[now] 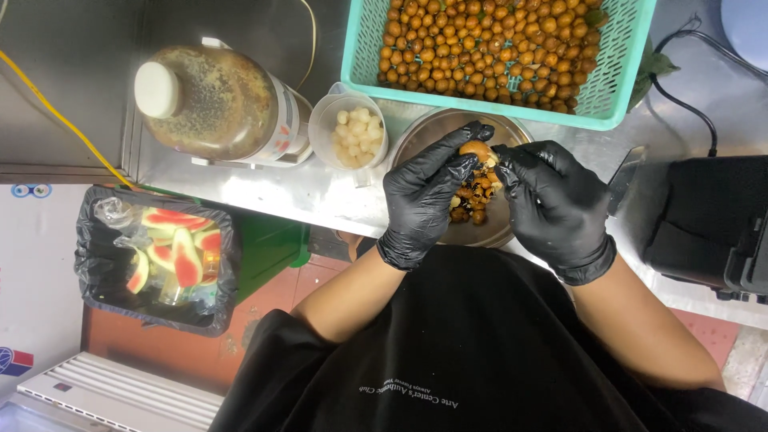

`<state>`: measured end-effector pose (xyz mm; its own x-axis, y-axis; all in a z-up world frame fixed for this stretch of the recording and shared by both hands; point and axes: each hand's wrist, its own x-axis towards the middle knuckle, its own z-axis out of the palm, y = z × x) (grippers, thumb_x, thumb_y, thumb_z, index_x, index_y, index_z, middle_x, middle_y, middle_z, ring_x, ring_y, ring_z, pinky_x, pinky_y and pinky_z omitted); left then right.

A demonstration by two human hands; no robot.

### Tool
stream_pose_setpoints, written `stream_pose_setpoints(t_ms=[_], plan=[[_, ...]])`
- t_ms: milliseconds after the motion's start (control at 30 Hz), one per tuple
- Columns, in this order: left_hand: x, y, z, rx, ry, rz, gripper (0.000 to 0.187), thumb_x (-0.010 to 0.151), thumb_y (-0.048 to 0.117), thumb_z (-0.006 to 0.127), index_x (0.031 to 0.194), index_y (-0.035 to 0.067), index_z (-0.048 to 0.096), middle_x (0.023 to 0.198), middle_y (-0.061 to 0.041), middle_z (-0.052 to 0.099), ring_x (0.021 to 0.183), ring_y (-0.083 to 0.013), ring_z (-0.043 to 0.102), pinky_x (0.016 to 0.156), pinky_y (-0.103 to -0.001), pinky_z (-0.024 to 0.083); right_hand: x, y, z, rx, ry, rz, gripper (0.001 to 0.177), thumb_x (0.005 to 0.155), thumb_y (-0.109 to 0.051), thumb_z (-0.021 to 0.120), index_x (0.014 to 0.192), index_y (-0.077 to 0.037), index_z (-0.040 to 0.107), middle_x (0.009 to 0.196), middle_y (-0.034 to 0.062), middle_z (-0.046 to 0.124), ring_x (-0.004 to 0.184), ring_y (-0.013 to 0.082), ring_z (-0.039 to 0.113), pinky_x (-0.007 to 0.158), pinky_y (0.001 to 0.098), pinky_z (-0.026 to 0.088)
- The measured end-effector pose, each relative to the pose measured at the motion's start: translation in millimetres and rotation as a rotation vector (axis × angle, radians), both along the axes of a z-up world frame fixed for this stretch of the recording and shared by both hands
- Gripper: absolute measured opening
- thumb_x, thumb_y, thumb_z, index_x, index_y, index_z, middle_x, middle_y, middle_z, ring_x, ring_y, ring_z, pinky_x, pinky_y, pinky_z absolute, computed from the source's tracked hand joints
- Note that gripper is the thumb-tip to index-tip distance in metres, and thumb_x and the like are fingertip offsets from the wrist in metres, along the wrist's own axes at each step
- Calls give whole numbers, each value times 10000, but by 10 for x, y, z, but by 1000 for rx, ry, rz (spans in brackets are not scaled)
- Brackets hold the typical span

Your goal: The person is using a small wooden stick to remove the pits from individual fruits, likely for use in a drink or dish.

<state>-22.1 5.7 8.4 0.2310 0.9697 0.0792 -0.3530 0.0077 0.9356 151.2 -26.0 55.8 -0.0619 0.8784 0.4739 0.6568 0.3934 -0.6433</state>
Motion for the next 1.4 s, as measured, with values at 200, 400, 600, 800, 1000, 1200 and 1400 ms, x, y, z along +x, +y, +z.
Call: stream_pose_setpoints(t_ms=[200,400,600,800,1000,1200,1400], plan=[[36,-8,-39,37,-5,-3,351,1050,-13,657,1399,-45,629,1328,-131,695,1227,-170,662,1167,-321,523,7,-5,39,-30,-52,-6,239,957,51,733,1187,-16,736,1083,176,728,914,302,748,772,349,589],[-134,99,126,434,371,25,328,1051,28,687,1377,51,654,1288,-78,721,1168,-139,716,1057,-257,587,203,106,146,-180,-45,134,235,914,35,681,1135,-23,733,1037,166,738,864,257,735,760,334,582],[-63,179,-138,163,374,-178,322,1012,90,700,1327,25,677,1206,-87,773,1041,-121,745,970,-283,618,582,425,-265,-729,61,322,161,921,18,655,1044,-35,745,786,71,745,578,110,660,504,277,528],[-24,258,-647,-186,166,-203,258,1021,98,677,1255,0,727,1189,-89,773,1043,-118,715,936,-285,599,589,534,-424,-1089,326,240,232,904,53,633,1086,-4,764,745,73,711,579,89,588,490,264,476],[-39,351,-837,-134,194,-244,245,1038,108,656,1234,-14,737,1146,-93,786,1024,-119,725,939,-276,600,578,651,-456,-1145,319,273,198,935,18,647,1088,-4,771,657,88,640,530,105,524,453,282,422],[-72,417,-1134,-599,-225,-307,279,1008,68,664,1252,-68,690,1191,-144,736,1028,-217,720,907,-348,619,704,581,-563,-1172,473,292,168,951,-13,645,1071,50,746,704,82,674,565,93,559,467,255,429],[13,358,-913,-674,-413,-337,309,1030,56,623,1307,-79,653,1304,-196,674,1151,-253,696,1004,-361,597,716,422,-676,-1041,738,357,211,950,-35,628,1125,55,704,745,88,672,560,93,547,463,233,417]])
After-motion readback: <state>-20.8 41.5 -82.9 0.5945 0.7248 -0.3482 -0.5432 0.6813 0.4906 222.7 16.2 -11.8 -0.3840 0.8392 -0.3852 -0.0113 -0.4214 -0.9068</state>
